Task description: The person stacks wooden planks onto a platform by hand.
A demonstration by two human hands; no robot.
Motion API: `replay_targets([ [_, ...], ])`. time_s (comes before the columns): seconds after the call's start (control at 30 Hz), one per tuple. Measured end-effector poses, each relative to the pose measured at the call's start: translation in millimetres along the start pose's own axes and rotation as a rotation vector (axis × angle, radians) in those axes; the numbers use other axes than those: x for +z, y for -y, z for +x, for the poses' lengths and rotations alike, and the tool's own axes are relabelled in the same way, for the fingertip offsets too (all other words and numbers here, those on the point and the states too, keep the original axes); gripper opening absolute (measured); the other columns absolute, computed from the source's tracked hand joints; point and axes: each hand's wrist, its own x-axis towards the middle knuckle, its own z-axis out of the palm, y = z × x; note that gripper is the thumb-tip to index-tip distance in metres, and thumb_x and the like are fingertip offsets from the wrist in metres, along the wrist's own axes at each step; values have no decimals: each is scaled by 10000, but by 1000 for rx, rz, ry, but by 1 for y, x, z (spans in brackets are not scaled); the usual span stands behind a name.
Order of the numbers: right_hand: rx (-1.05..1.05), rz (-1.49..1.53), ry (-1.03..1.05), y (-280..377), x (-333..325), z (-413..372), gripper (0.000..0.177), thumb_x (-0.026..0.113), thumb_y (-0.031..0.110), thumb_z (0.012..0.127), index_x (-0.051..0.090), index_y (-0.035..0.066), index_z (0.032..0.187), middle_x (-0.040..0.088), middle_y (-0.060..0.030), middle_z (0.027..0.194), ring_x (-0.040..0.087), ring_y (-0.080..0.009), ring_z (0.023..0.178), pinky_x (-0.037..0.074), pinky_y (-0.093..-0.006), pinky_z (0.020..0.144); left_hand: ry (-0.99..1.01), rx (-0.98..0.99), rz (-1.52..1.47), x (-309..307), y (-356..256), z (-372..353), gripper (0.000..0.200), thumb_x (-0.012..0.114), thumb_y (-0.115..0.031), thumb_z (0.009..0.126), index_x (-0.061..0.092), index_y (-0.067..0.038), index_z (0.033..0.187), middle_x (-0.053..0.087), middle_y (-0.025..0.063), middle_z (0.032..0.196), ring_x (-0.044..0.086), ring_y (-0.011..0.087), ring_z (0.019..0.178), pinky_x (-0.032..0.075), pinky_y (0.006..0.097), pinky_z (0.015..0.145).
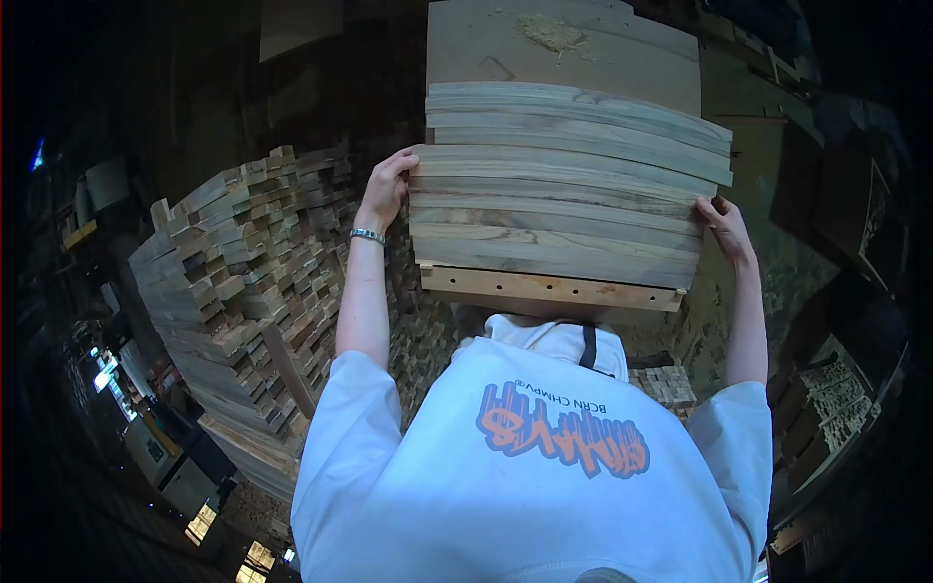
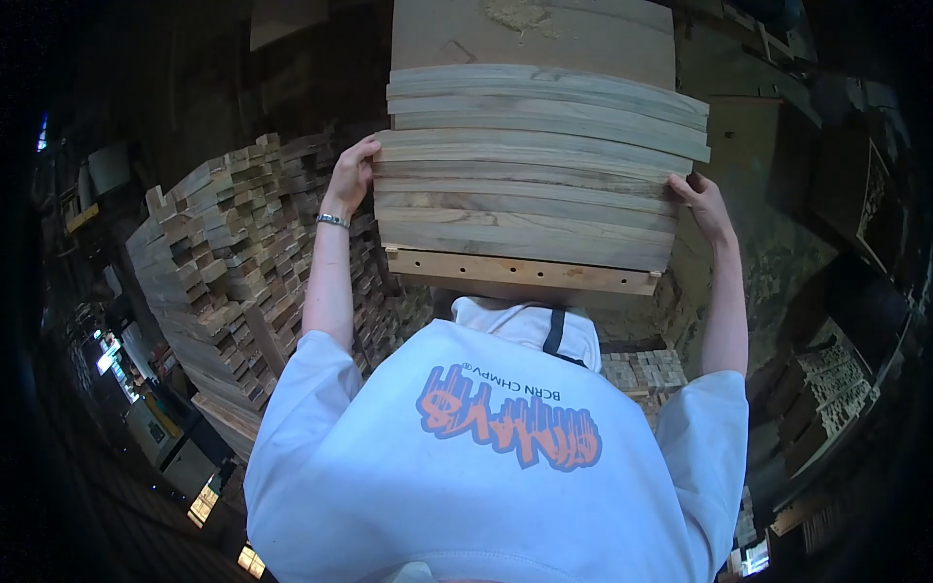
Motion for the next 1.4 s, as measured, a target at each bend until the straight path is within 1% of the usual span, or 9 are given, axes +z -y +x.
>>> replay_targets([
  [0.1,-3,15,35,-16,-4,18,590,654,408,907,500,5,1309,597,-53,1190,565,-135,1045,433,-285,901,77,-56,18,-13,-2,9,405,602,-203,885,605,17,1226,642,71,1121,559,148,1069,447,288,869],
  [0.17,-70,587,-79,-16,-12,31,513,620,385,933,554,-2,1262,609,-56,1187,554,-126,1083,424,-288,934,-1,-57,201,-2,-15,4,398,618,-200,889,610,13,1224,643,66,1139,567,151,1074,448,297,895],
  [0.2,-65,592,-165,-4,-13,31,427,599,329,956,574,5,1233,619,-39,1148,565,-121,1067,435,-286,933,-48,5,172,2,-15,5,389,630,-202,904,609,7,1232,643,67,1172,572,149,1090,442,305,920],
  [0.5,-144,-64,-113,29,-4,32,608,693,451,865,607,-37,1218,658,-64,1113,571,-131,1031,410,-269,941,-240,67,366,6,-10,6,378,710,-227,885,661,45,1142,691,101,1069,621,121,981,467,252,883],
  [1.0,-161,80,-236,30,0,46,677,680,447,876,533,-56,1305,588,-113,1273,512,-179,1194,364,-310,1038,-132,0,54,10,-15,11,361,629,-182,921,549,19,1211,622,55,1081,590,132,996,474,263,870],
  [1.07,-51,682,-269,24,-14,64,566,680,450,880,631,-18,1195,654,-55,1083,579,-136,1035,423,-283,944,-44,-55,-83,-4,-16,19,371,621,-205,930,547,14,1220,624,64,1097,590,130,996,475,261,859],
  [1.1,-61,685,-268,24,-17,67,566,680,450,880,631,-18,1195,654,-55,1083,579,-136,1035,423,-283,944,44,-117,-223,-5,-19,23,381,613,-229,939,546,9,1228,627,74,1112,591,129,997,475,259,848],
  [1.2,-169,291,-251,29,-18,68,473,694,392,888,659,-1,1149,654,-7,1003,580,-70,870,462,-210,782,-134,37,-77,-1,-31,48,370,600,-268,953,587,-3,1211,633,75,1137,586,118,997,473,255,821],
  [1.4,-174,102,-159,45,-5,57,528,703,420,872,648,-9,1176,662,-23,1059,565,-71,950,421,-218,834,-119,89,172,12,-49,58,311,612,-266,950,667,-17,1128,655,35,1092,584,118,998,467,304,859],
])
